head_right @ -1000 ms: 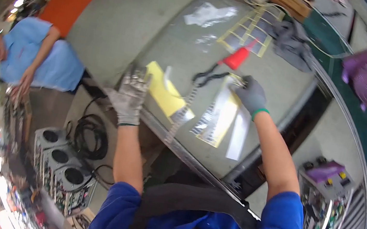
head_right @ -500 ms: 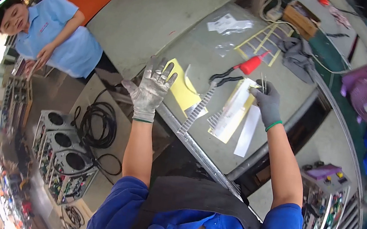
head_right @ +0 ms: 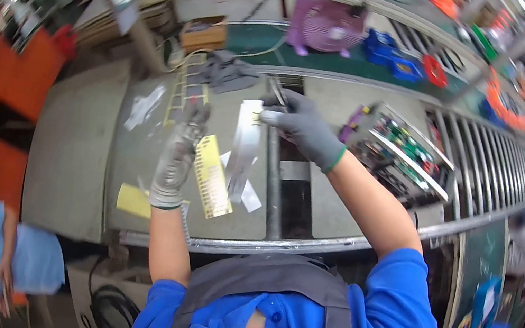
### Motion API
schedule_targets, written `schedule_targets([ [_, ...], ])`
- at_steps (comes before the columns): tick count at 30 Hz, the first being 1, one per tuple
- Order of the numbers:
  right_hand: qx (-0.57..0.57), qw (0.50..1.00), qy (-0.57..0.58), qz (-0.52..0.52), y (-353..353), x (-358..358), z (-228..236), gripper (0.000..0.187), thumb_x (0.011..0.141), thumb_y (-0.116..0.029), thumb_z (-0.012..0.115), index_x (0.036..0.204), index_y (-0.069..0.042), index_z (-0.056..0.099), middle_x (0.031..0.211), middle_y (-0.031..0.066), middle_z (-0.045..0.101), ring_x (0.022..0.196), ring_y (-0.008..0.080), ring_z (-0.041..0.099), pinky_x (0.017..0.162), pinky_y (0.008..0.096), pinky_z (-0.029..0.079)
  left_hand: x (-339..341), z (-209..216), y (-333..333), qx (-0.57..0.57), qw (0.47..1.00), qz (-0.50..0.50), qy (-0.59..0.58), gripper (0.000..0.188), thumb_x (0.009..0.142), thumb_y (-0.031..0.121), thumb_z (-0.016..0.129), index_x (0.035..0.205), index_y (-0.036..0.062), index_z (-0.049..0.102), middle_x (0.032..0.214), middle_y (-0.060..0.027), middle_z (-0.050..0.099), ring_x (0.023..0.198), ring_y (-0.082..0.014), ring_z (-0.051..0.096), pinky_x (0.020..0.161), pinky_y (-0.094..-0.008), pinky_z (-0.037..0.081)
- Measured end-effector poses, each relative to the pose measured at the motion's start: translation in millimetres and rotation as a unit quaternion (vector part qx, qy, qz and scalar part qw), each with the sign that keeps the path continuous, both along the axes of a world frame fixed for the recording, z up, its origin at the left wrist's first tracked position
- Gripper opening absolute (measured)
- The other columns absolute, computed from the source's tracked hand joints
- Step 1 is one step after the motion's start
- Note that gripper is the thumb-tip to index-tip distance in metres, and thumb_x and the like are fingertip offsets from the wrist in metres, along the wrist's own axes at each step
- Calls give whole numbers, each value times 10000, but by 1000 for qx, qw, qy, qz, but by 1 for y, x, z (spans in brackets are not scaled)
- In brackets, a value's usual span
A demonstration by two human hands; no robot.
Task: Assembling and labeling electronic power supply units on a production line, including applying oil with a dispenser.
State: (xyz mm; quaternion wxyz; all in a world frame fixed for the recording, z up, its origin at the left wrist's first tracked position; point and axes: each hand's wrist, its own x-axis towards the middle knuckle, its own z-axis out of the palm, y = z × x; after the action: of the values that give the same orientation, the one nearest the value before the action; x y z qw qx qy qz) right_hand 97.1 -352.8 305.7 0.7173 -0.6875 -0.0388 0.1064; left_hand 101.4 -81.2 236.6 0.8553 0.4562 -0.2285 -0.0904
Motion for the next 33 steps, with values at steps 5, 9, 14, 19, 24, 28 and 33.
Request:
schedule_targets([
  [5,10,988,-32,-149,-50,-22,30,341,856,-204,765,1129,-22,673,847,-36,601,655,21,473,554,197,353,8,30,-103,193,971,-137,27,720,861,117,710,1496,-22,400,1233,-108,644,1059,-134,600,894,-284,489],
  [9,-23,981,-56,-185,-106,-34,38,498,893,-312,746,1263,-8,609,747,-47,521,573,23,428,501,200,318,6,36,-174,178,977,-111,49,528,917,18,615,1425,-27,475,1040,-96,704,900,-159,685,820,-298,557],
  [14,48,989,25,-137,-203,-29,46,440,947,-440,674,1128,-39,658,746,-42,517,575,23,406,498,213,318,39,81,-278,121,988,-93,10,502,929,70,612,1400,-23,465,1053,-122,687,879,-189,703,786,-327,604],
  [19,-172,960,-111,-193,-346,-45,60,347,934,-229,687,1182,14,676,1017,41,700,939,105,637,858,289,518,118,112,-417,158,962,-224,10,471,948,69,578,1394,-31,462,1051,-127,672,883,-212,708,808,-336,603],
  [24,-123,903,-61,-407,-505,-114,31,278,896,-235,648,1089,-42,702,801,-43,571,696,28,489,578,196,354,240,131,-563,169,948,-266,-39,334,941,82,605,1266,15,561,977,-114,687,796,-224,708,721,-343,602],
  [28,-92,836,3,-541,-559,-150,-27,202,922,-224,612,1011,-54,675,739,-50,534,592,23,425,526,205,312,391,151,-621,202,966,-87,-137,216,952,134,620,1135,24,591,957,-77,680,759,-192,682,673,-349,583],
  [33,-45,817,74,-570,-571,-175,-96,250,953,-259,609,1043,-32,664,706,-50,505,541,12,388,486,195,273,386,164,-658,428,855,218,-195,476,938,206,663,1344,-6,528,1165,-116,647,998,-189,634,856,-326,501],
])
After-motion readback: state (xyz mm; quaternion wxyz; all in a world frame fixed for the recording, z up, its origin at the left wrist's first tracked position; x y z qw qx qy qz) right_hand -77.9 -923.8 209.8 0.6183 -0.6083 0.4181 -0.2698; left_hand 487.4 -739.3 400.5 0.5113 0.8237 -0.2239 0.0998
